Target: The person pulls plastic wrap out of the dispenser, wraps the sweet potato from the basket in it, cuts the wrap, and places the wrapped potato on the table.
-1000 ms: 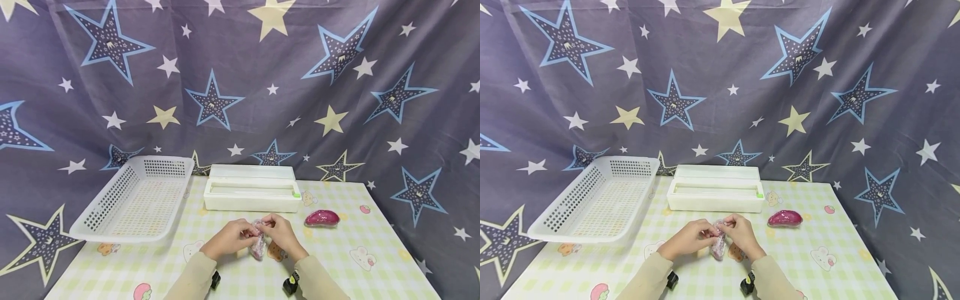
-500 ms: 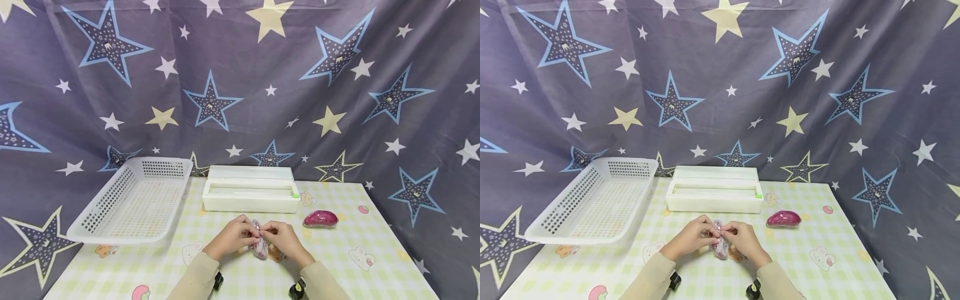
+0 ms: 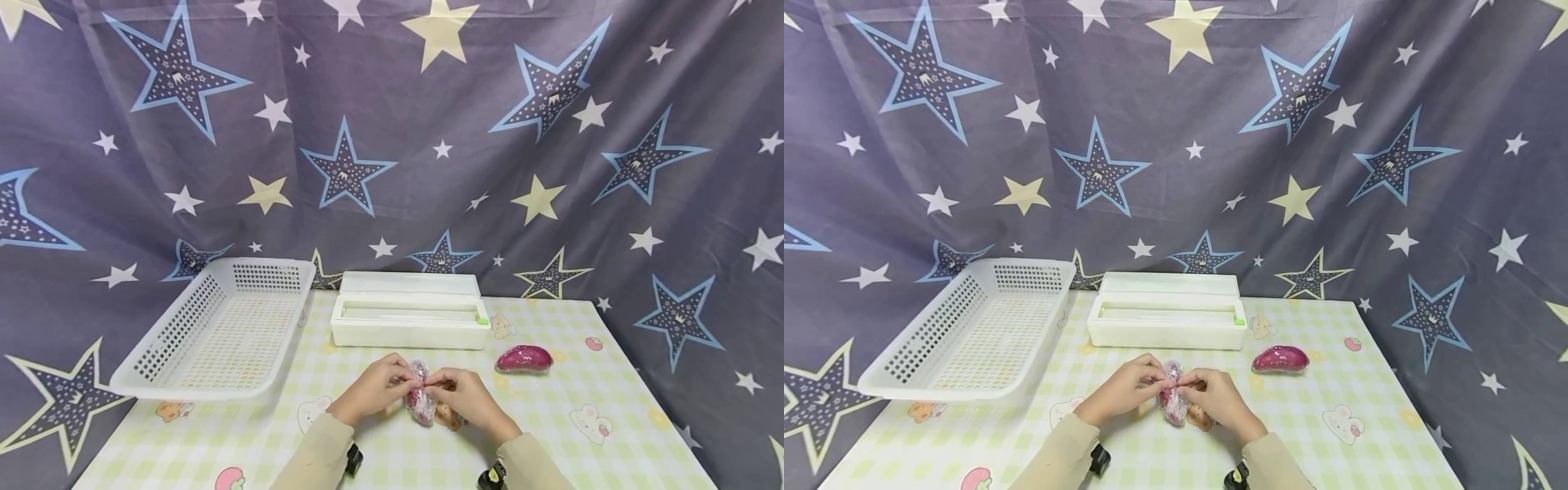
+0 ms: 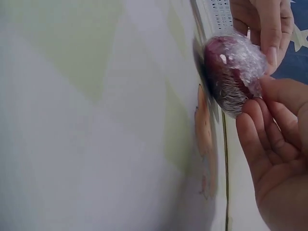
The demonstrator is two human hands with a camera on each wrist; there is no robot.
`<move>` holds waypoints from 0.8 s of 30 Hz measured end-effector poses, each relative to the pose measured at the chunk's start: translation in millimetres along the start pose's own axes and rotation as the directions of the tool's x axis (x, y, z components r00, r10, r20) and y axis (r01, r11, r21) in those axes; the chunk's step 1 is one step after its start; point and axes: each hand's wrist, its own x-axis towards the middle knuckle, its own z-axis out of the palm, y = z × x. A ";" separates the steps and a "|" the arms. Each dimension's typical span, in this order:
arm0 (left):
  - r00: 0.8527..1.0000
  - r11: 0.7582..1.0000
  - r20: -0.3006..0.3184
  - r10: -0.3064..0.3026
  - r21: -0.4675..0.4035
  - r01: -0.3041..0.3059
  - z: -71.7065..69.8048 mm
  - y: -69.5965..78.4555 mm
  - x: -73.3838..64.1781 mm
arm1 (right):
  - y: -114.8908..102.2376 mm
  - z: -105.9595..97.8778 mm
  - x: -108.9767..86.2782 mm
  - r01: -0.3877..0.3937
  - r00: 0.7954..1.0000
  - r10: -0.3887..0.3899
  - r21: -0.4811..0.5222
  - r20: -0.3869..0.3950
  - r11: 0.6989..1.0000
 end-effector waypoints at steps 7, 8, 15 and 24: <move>0.999 0.999 -0.028 -0.032 -0.018 0.031 0.7 -4.3 1.1 | 1.2 0.9 0.8 0.001 1.000 0.000 0.024 -0.026 1.000; 0.999 0.999 -0.032 -0.036 -0.012 0.035 0.5 -4.8 1.0 | 1.4 1.0 0.8 -0.006 1.000 0.007 0.024 -0.026 1.000; 0.999 0.999 -0.007 -0.042 0.011 0.042 0.6 -6.2 -3.2 | 4.5 1.7 -1.1 0.033 0.999 -0.033 0.002 0.016 0.999; 0.996 0.997 0.051 -0.072 -0.031 0.073 1.7 -8.5 -4.6 | -0.4 1.3 -4.2 0.087 0.977 -0.074 -0.060 0.200 0.994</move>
